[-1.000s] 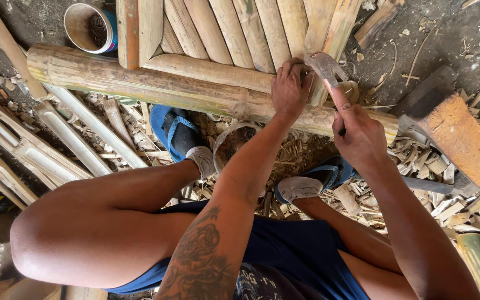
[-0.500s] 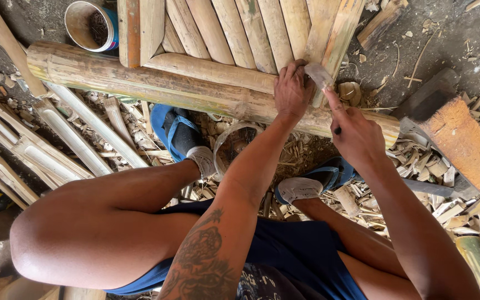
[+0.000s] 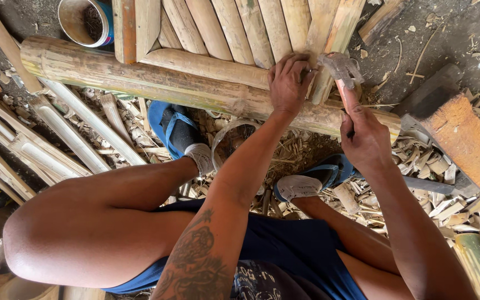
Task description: The person sits on the ground and assembles a bamboo frame by hammering nails into bamboo slats. They use a hammer and a machete to cut and shape bamboo pieces, then secure them into the frame.
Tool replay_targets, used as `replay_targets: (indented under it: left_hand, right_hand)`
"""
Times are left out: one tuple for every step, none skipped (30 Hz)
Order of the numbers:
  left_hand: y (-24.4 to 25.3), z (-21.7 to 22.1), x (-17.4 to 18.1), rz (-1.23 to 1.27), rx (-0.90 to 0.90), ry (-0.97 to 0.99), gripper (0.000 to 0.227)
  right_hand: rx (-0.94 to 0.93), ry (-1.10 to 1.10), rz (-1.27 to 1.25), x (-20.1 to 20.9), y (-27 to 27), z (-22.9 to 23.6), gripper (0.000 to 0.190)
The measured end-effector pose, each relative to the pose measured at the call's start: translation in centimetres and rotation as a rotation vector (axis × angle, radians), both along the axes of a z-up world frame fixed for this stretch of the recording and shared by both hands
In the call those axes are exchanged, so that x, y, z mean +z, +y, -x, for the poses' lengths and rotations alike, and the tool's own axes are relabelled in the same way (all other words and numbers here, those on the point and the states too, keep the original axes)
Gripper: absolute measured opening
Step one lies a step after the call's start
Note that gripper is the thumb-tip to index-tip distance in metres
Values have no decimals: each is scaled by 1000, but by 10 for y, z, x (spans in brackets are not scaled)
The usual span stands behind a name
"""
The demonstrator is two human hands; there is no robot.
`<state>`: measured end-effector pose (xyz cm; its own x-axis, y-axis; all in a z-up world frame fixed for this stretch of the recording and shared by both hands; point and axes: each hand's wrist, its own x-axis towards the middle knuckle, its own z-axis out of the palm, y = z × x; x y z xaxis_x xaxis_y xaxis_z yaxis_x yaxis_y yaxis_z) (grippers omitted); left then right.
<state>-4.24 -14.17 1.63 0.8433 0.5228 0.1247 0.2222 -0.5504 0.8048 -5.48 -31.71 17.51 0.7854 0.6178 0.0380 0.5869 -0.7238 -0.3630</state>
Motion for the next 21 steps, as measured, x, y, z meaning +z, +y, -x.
replay_targets:
  left_hand:
    - [1,0,3,19,-3,29,21]
    - [1,-1,6,36,-5,57,21]
    - [1,-1,7,34,-13,60,21]
    - [2,-2,8,31,-18,61,21]
    - [3,-3,8,27,-24,62,21]
    - [2,-2,6,10,-29,75,21]
    - [1,-1,5,-6,-34,87,21]
    - [0,-1,3,-24,-39,98,21]
    - [-1,0,1,-38,-41,101,23]
    - [-1,-1,0,-55,-40,102,26]
    - [-1,-1,0,-71,-38,102,29]
    - [-1,-2,-1,-55,-38,114,28]
    - [-2,-3,-2,-39,-38,126,26]
    - [-2,-4,-3,-24,-39,139,24]
    - [-2,-5,-5,-33,-40,140,26]
    - [-3,-3,-8,-40,-41,147,28]
    - [-3,-2,-10,-47,-43,154,29]
    - [-4,-3,-13,-63,-39,145,34]
    - [-5,-4,-15,-80,-35,137,40]
    - [-5,-4,-17,-96,-34,129,45]
    - [-6,-4,-17,-82,-33,144,43]
  right_hand:
    - [4,16,9,1,-1,1,64]
    - [10,31,18,2,-1,1,63]
    - [16,46,27,3,-2,1,63]
    - [33,20,38,4,0,-1,59]
    - [51,-7,49,4,1,-3,56]
    - [66,-26,62,4,2,-3,52]
    - [87,-28,46,4,4,-3,58]
    - [108,-31,30,3,5,-4,64]
    - [129,-34,13,3,7,-5,70]
    - [87,73,177,3,10,-7,76]
    - [42,180,341,4,13,-9,83]
    - [-5,283,505,4,15,-10,90]
    - [23,213,416,5,16,-11,89]
    - [50,143,327,6,18,-12,89]
    - [76,73,238,7,19,-12,88]
    - [90,70,201,7,20,-10,88]
    - [103,67,163,7,22,-9,87]
    - [111,61,125,6,23,-8,86]
    - [96,108,216,6,25,-7,89]
    - [78,156,308,6,27,-6,92]
    - [59,205,398,8,29,-4,95]
